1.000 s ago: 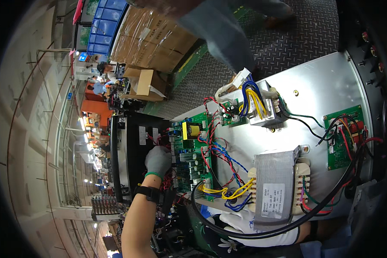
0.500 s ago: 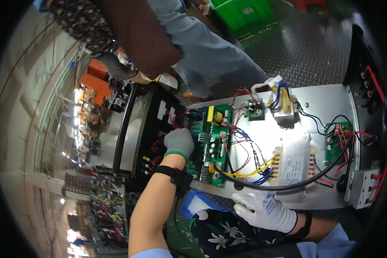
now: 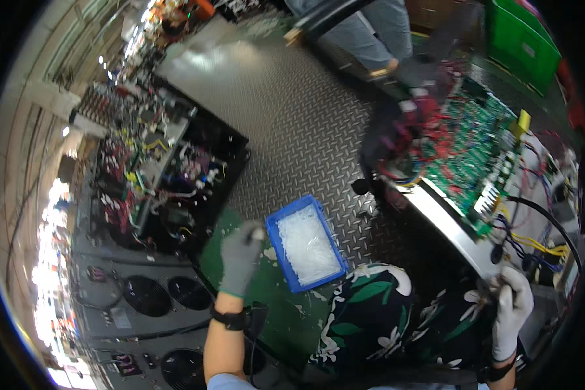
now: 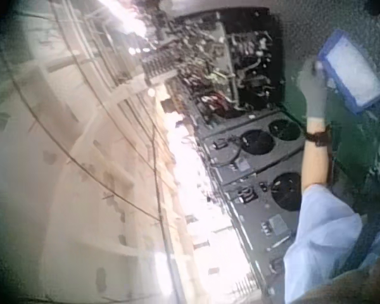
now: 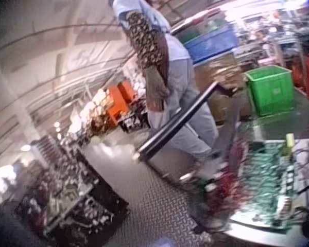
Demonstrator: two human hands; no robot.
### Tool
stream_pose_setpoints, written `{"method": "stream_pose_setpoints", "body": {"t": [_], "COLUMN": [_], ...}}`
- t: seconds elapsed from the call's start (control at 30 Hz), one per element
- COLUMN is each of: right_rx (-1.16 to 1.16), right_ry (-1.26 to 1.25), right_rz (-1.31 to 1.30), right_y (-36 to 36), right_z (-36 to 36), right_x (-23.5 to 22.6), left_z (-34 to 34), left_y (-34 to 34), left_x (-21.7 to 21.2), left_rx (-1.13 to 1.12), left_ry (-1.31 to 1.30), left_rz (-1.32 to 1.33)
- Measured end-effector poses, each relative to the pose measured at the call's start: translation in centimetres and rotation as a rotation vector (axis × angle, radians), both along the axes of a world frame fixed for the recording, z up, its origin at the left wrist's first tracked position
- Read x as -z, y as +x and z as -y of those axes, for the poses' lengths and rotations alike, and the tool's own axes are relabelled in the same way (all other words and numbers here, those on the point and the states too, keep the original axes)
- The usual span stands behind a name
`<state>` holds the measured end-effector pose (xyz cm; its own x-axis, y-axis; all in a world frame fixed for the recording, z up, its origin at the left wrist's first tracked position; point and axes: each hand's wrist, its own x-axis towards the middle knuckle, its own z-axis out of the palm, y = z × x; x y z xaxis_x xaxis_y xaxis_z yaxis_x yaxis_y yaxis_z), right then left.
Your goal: Connecting wiring and components inside a welding machine enclosure and testing controls.
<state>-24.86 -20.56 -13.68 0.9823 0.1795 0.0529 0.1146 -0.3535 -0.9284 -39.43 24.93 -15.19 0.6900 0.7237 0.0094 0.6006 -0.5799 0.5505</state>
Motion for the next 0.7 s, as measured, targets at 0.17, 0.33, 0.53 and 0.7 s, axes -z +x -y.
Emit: {"method": "stream_pose_setpoints", "body": {"t": [0.17, 0.33, 0.53, 0.7], "right_rx": [0.164, 0.203, 0.092, 0.109], "right_ry": [-0.085, -0.058, -0.107, -0.231], "right_rz": [-0.017, 0.070, 0.134, 0.424], "right_y": [-0.5, 0.1, 1.0, -0.3], "right_z": [1.9, 1.8, -2.2, -2.2], "right_x": [1.1, 1.5, 0.1, -0.9], "left_z": [-1.5, 0.4, -0.1, -0.8], "left_y": [-5.5, -5.7, -5.2, -6.8], "left_x": [18.7, 27.1, 30.2, 35.6], "left_rx": [0.283, 0.494, 0.692, 0.782], "left_ry": [-0.090, 0.078, 0.106, -0.064], "left_rz": [-0.861, -1.029, -0.947, -0.995]}}
